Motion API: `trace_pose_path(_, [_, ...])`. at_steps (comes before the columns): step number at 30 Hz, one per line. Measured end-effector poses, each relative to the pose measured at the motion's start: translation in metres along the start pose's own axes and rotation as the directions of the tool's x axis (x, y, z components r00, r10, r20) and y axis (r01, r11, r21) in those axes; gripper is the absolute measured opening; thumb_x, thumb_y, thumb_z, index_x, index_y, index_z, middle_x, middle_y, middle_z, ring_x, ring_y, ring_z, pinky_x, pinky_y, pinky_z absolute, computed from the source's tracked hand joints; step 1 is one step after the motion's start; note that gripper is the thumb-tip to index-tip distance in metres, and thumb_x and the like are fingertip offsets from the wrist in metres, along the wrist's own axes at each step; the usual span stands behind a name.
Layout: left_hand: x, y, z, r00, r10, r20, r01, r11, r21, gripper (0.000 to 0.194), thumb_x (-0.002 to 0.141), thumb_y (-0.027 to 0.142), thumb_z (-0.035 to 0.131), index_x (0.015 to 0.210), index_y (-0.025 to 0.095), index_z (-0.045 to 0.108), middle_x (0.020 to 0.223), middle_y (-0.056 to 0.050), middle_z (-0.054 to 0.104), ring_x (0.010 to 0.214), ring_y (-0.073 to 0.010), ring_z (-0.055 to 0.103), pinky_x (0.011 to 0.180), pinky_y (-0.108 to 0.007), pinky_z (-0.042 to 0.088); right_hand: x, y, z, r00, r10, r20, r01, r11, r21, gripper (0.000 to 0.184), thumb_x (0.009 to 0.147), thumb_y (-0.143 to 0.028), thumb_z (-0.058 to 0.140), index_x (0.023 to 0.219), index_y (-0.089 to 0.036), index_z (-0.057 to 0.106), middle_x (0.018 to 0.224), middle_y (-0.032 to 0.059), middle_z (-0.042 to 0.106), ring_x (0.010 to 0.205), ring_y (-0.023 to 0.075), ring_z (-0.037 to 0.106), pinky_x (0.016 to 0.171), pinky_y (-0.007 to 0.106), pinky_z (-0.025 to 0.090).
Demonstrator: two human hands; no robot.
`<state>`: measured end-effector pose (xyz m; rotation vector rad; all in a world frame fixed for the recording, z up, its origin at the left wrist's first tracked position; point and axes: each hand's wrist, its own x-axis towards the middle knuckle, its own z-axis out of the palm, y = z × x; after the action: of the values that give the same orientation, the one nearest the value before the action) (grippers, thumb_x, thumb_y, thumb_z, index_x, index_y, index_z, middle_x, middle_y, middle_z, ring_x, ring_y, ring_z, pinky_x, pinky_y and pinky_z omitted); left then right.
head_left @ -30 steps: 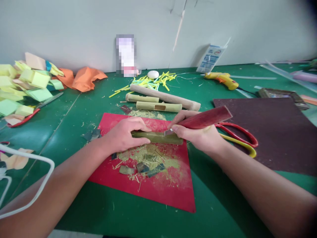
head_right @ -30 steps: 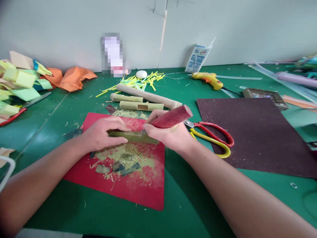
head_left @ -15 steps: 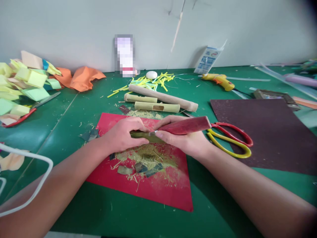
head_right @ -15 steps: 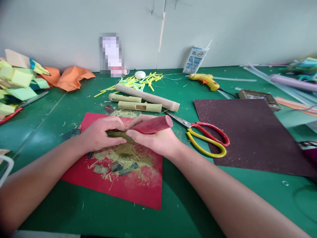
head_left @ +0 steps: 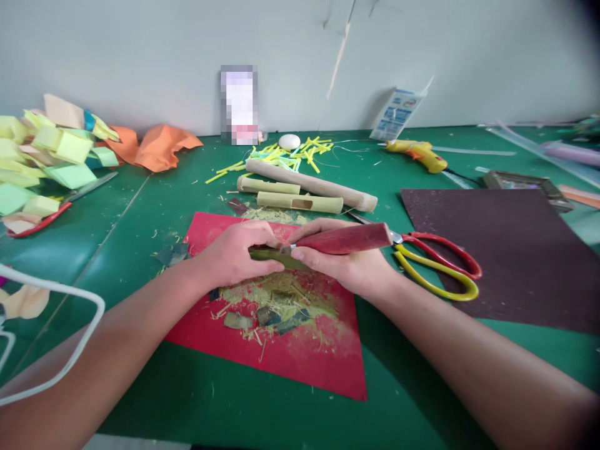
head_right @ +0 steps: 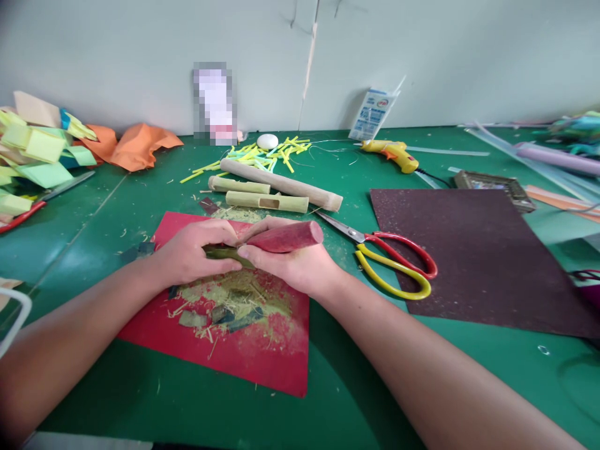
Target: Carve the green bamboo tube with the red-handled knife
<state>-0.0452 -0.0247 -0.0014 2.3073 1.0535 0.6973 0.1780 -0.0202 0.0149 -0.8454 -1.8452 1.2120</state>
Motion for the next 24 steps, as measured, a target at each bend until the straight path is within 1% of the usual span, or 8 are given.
trace_pose_path(3, [0.000, 0.001, 0.000, 1.000, -0.006, 0.003, 0.006, 1.000, 0.005, 0.023, 0.080, 0.031, 0.075, 0.094, 0.015, 0.068, 0.094, -0.005, 0.067, 0.091, -0.0182, 0.063, 0.085, -0.034, 0.049, 0.000, 0.001, 0.000, 1.000, -0.009, -0.003, 0.009, 1.000, 0.019, 0.018, 0.077, -0.032, 0.077, 0.086, -0.018, 0.070, 0.083, 0.0021, 0.073, 0.073, 0.0142, 0.066, 0.063, 0.025, 0.052])
trace_pose_path(8, [0.002, 0.003, -0.001, 1.000, -0.005, 0.013, 0.005, 1.000, 0.013, 0.019, 0.080, 0.027, 0.074, 0.092, 0.015, 0.067, 0.090, -0.004, 0.065, 0.086, -0.0163, 0.061, 0.079, -0.031, 0.047, 0.006, -0.002, -0.003, 0.999, 0.044, 0.006, -0.044, 0.999, 0.007, 0.019, 0.075, -0.032, 0.078, 0.082, -0.016, 0.071, 0.078, 0.0026, 0.072, 0.067, 0.0128, 0.063, 0.058, 0.024, 0.049])
trace_pose_path(11, [0.002, 0.006, -0.001, 1.000, -0.014, 0.019, 0.013, 1.000, 0.019, 0.017, 0.079, 0.026, 0.073, 0.087, 0.014, 0.064, 0.089, -0.003, 0.064, 0.084, -0.0162, 0.059, 0.078, -0.031, 0.046, 0.011, -0.007, -0.002, 0.997, 0.051, 0.055, -0.048, 0.998, -0.047, 0.018, 0.075, -0.030, 0.078, 0.079, -0.015, 0.071, 0.079, 0.0037, 0.072, 0.069, 0.0137, 0.063, 0.059, 0.025, 0.049])
trace_pose_path(14, [0.003, 0.008, 0.001, 0.998, -0.056, 0.012, 0.056, 0.998, 0.017, 0.018, 0.077, 0.026, 0.073, 0.084, 0.015, 0.062, 0.086, -0.002, 0.062, 0.081, -0.0160, 0.058, 0.074, -0.030, 0.044, 0.014, -0.011, 0.001, 0.998, 0.044, 0.048, -0.038, 0.992, -0.120, 0.014, 0.074, -0.028, 0.076, 0.079, -0.016, 0.070, 0.079, 0.0031, 0.072, 0.069, 0.0138, 0.064, 0.062, 0.026, 0.051])
trace_pose_path(16, [0.003, 0.008, 0.001, 0.997, -0.074, 0.012, 0.074, 0.997, 0.024, 0.018, 0.076, 0.027, 0.073, 0.083, 0.015, 0.061, 0.085, -0.002, 0.062, 0.080, -0.0161, 0.057, 0.072, -0.030, 0.044, 0.014, -0.011, 0.003, 0.997, 0.061, 0.046, -0.055, 0.991, -0.125, 0.013, 0.073, -0.026, 0.075, 0.080, -0.016, 0.069, 0.081, 0.0026, 0.073, 0.069, 0.0140, 0.065, 0.064, 0.026, 0.052])
trace_pose_path(18, [0.004, 0.007, 0.001, 0.998, -0.066, 0.013, 0.065, 0.997, 0.030, 0.018, 0.076, 0.027, 0.072, 0.084, 0.015, 0.062, 0.086, -0.003, 0.062, 0.082, -0.0167, 0.057, 0.074, -0.030, 0.044, 0.015, -0.010, 0.005, 0.996, 0.078, 0.044, -0.072, 0.991, -0.114, 0.012, 0.073, -0.025, 0.074, 0.080, -0.017, 0.069, 0.082, 0.0027, 0.073, 0.071, 0.0146, 0.066, 0.066, 0.027, 0.053])
trace_pose_path(22, [0.004, 0.005, 0.000, 1.000, -0.021, 0.013, 0.021, 0.999, 0.038, 0.019, 0.078, 0.030, 0.072, 0.086, 0.015, 0.063, 0.090, -0.004, 0.063, 0.086, -0.0176, 0.058, 0.078, -0.031, 0.045, 0.018, -0.005, 0.006, 0.997, 0.053, 0.056, -0.049, 0.995, -0.082, 0.012, 0.075, -0.027, 0.069, 0.073, -0.016, 0.067, 0.080, 0.0039, 0.072, 0.072, 0.0161, 0.065, 0.066, 0.029, 0.052])
trace_pose_path(24, [0.004, 0.004, 0.000, 1.000, -0.006, 0.016, 0.006, 0.999, 0.042, 0.019, 0.080, 0.031, 0.071, 0.085, 0.015, 0.063, 0.090, -0.004, 0.063, 0.086, -0.0177, 0.058, 0.078, -0.032, 0.045, 0.019, -0.003, 0.006, 0.996, 0.059, 0.074, -0.055, 0.997, -0.056, 0.013, 0.075, -0.028, 0.068, 0.073, -0.016, 0.066, 0.079, 0.0041, 0.071, 0.072, 0.0162, 0.064, 0.064, 0.029, 0.050])
